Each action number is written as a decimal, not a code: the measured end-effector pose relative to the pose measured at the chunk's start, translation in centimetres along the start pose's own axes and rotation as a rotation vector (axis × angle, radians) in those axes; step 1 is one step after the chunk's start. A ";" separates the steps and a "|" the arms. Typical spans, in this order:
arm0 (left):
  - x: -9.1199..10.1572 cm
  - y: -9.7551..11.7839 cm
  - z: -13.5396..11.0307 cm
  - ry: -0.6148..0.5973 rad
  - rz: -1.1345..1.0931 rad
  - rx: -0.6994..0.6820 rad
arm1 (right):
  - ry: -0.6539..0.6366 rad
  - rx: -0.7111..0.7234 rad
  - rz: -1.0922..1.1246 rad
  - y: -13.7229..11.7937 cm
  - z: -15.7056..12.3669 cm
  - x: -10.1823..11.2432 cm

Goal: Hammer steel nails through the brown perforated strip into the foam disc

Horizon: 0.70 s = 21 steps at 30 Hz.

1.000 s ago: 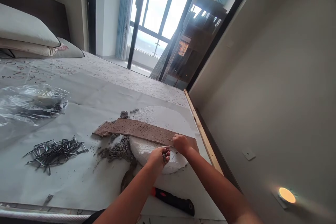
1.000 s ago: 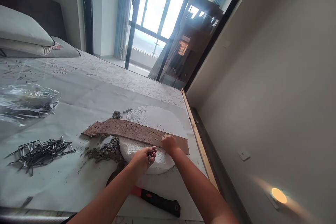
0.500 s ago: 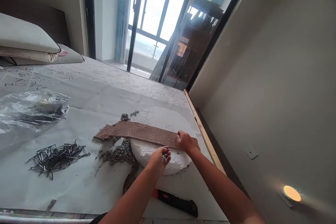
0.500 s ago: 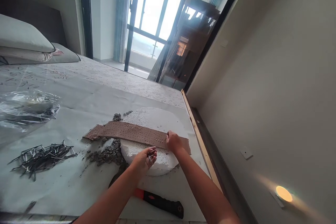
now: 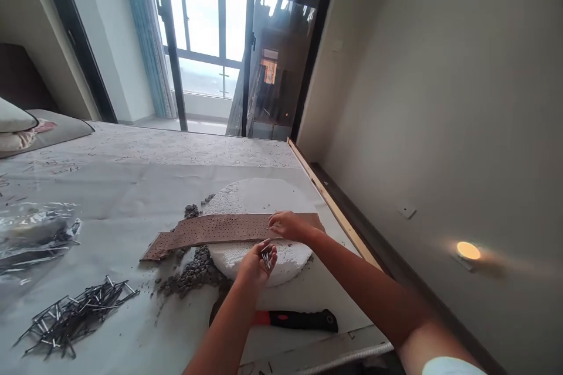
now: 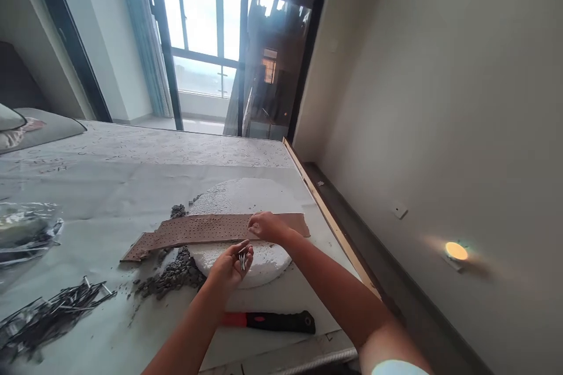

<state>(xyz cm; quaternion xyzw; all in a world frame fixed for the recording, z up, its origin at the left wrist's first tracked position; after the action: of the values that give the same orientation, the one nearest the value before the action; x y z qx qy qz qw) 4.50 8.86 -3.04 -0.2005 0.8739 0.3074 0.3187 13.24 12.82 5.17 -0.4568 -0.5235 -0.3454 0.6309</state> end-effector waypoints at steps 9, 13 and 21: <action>0.0 0.2 -0.4 0.016 0.031 -0.023 | -0.005 -0.117 -0.253 3.8 1.0 -4.0; 0.5 -0.1 -0.4 0.032 0.030 -0.048 | -0.065 -0.029 -0.354 2.8 1.6 -5.4; 1.1 -1.4 0.1 0.009 -0.043 -0.043 | -0.120 0.020 -0.444 1.7 2.1 -6.7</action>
<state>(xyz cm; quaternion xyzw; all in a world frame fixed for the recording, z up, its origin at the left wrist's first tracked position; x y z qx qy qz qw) 4.55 7.73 -4.39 -0.2273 0.8640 0.3185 0.3168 12.60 15.12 -1.67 -0.3438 -0.6510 -0.4427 0.5118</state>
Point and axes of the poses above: each hand's wrist, its own z-axis towards the middle knuckle, its own x-axis out of the back of the hand, y = z × x, the point moved 8 cm from there along z, towards the middle knuckle, and after that the axes turned 3 degrees about x, right-handed, at the moved point
